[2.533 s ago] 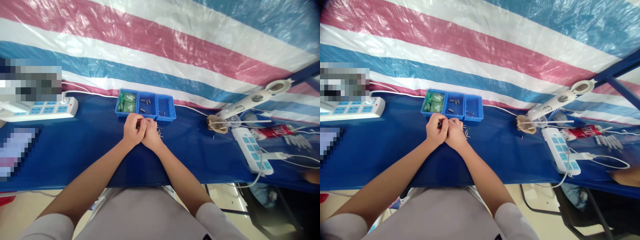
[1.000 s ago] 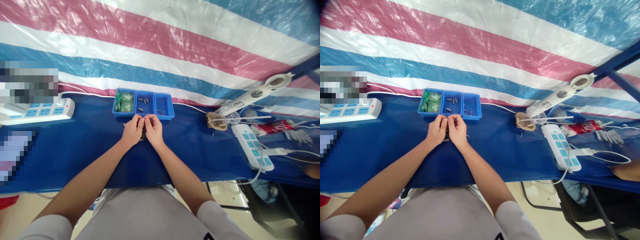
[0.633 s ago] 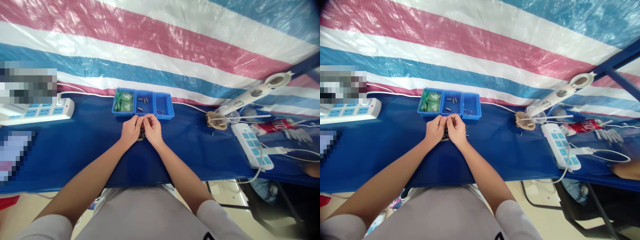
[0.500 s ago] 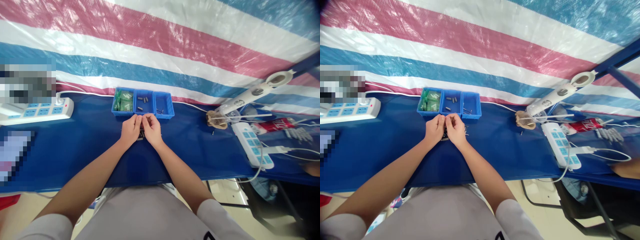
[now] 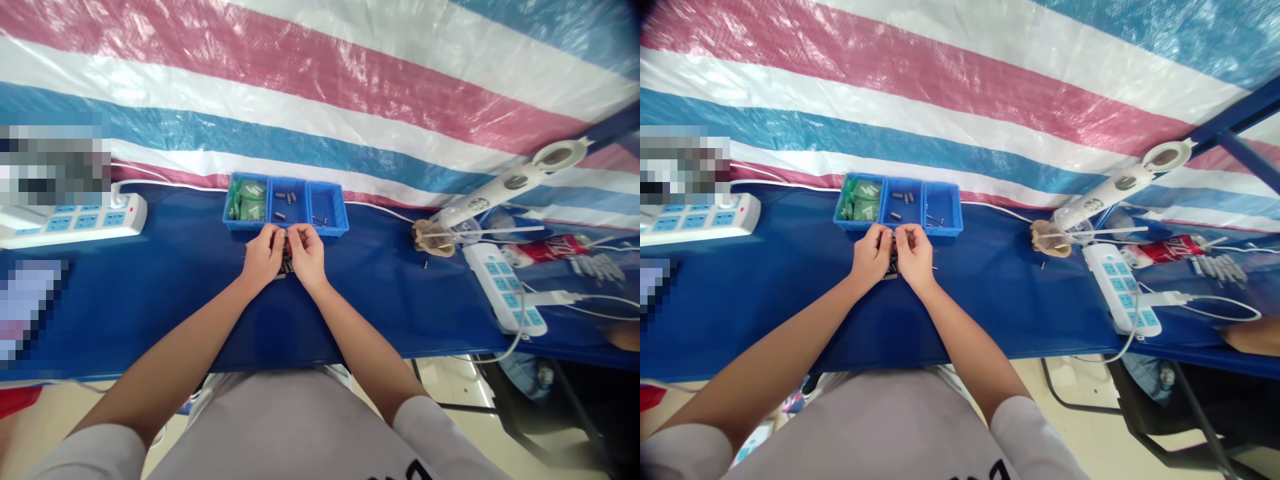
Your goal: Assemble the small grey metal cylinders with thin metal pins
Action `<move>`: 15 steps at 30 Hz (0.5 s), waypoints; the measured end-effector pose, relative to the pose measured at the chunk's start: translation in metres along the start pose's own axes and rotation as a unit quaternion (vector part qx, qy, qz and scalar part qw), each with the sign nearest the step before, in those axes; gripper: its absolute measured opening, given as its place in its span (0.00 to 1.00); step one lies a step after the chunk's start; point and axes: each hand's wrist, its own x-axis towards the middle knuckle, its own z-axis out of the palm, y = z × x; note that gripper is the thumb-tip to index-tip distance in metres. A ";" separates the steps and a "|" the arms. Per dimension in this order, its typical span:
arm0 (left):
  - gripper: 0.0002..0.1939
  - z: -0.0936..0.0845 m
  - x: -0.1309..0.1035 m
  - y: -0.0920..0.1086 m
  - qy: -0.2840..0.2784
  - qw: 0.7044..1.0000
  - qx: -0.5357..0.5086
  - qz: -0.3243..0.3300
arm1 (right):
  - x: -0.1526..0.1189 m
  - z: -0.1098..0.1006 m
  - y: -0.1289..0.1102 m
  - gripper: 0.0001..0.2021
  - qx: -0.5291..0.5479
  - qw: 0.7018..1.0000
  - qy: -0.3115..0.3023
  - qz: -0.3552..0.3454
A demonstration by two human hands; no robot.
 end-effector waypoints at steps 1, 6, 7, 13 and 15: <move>0.19 0.000 0.000 0.000 -0.001 1.000 -0.003 -0.002 | -0.001 0.000 -0.001 0.17 -0.003 1.000 -0.001 -0.002; 0.18 -0.001 -0.001 0.003 -0.011 1.000 -0.024 -0.008 | -0.003 0.001 -0.003 0.17 0.024 1.000 -0.007 0.011; 0.18 -0.001 -0.002 0.003 -0.015 1.000 -0.024 -0.005 | -0.003 0.000 -0.003 0.17 0.029 0.999 -0.008 0.014; 0.19 0.000 -0.002 0.004 -0.026 1.000 0.000 0.008 | -0.004 0.000 -0.004 0.18 0.011 1.000 -0.016 0.021; 0.19 0.000 -0.002 0.004 -0.029 1.000 0.000 0.007 | -0.004 0.000 -0.004 0.18 0.003 1.000 -0.015 0.024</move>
